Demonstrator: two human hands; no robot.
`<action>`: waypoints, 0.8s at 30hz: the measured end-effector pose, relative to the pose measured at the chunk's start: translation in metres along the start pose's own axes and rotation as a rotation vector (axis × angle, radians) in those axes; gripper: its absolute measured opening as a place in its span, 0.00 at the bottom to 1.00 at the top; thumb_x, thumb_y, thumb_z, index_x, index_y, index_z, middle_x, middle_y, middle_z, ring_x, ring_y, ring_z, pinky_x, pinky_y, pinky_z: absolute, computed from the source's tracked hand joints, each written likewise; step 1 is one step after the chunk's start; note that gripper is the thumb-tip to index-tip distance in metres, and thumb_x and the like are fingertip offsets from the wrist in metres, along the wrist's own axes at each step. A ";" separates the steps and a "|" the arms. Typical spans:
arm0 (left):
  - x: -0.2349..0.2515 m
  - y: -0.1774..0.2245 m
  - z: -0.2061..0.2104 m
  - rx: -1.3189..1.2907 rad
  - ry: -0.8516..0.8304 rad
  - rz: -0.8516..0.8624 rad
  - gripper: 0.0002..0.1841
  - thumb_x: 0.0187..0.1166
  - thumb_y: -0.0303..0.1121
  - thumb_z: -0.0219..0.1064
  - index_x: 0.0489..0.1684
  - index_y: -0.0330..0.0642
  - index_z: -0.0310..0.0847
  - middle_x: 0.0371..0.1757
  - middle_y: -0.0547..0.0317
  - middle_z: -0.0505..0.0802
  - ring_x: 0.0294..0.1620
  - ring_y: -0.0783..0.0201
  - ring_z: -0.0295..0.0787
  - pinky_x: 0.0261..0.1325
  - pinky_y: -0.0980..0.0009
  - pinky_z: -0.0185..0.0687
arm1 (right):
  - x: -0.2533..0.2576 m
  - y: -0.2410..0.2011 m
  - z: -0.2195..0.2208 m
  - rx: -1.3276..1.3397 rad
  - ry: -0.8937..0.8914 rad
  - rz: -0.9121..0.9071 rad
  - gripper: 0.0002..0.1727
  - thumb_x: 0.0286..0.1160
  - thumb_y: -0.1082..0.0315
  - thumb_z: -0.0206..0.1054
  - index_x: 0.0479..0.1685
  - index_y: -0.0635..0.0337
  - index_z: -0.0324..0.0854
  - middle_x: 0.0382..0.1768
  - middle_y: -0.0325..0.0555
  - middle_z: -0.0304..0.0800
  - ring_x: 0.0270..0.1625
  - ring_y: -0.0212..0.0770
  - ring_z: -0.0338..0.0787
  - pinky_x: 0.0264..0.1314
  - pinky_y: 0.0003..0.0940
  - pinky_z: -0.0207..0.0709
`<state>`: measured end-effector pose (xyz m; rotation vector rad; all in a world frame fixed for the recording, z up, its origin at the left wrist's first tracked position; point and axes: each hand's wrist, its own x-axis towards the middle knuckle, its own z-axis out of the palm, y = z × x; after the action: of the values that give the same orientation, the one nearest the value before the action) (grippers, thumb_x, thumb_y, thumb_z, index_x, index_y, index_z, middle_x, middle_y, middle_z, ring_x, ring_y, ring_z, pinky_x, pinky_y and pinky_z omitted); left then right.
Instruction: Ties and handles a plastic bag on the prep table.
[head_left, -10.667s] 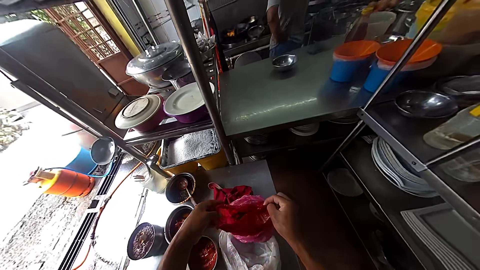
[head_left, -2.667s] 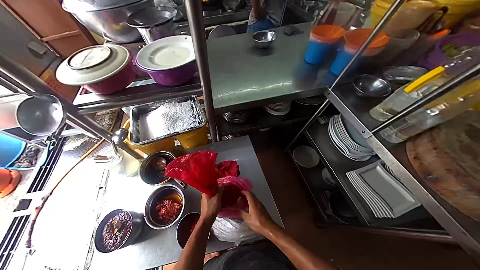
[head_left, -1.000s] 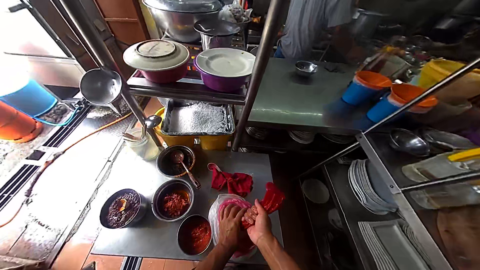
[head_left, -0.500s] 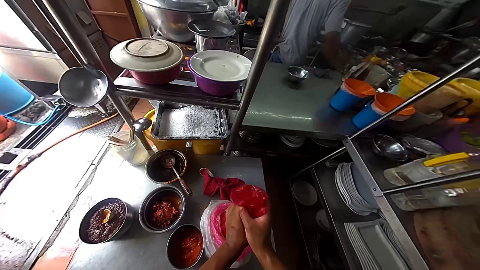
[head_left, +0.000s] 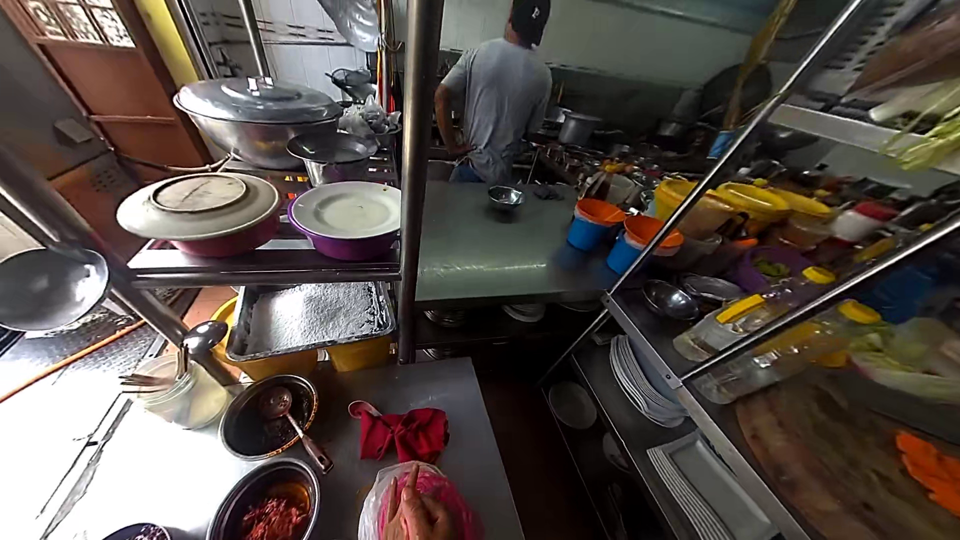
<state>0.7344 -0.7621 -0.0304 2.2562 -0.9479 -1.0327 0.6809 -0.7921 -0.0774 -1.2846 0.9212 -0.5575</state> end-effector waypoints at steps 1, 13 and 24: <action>0.001 0.000 -0.001 -0.021 -0.015 0.010 0.22 0.89 0.22 0.46 0.78 0.21 0.70 0.83 0.40 0.77 0.92 0.50 0.59 0.94 0.63 0.36 | -0.002 0.003 0.000 0.007 -0.001 -0.002 0.22 0.85 0.68 0.57 0.15 0.60 0.79 0.13 0.30 0.70 0.20 0.24 0.73 0.30 0.27 0.71; 0.017 -0.014 0.010 -0.050 -0.179 -0.003 0.21 0.90 0.23 0.47 0.77 0.29 0.76 0.80 0.59 0.83 0.93 0.61 0.57 0.95 0.60 0.26 | -0.024 0.001 -0.015 0.062 -0.071 0.066 0.23 0.81 0.68 0.59 0.09 0.53 0.74 0.10 0.27 0.63 0.15 0.23 0.65 0.23 0.24 0.62; 0.017 -0.008 0.030 -0.450 0.092 0.013 0.20 0.87 0.23 0.49 0.67 0.15 0.78 0.75 0.31 0.83 0.86 0.45 0.70 0.92 0.59 0.49 | 0.056 0.053 -0.103 -0.095 -0.367 -0.133 0.33 0.79 0.65 0.52 0.83 0.75 0.64 0.79 0.60 0.76 0.82 0.47 0.76 0.84 0.43 0.71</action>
<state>0.7218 -0.7743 -0.0614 1.9012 -0.6155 -1.0087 0.6194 -0.8825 -0.1452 -1.4820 0.5649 -0.3660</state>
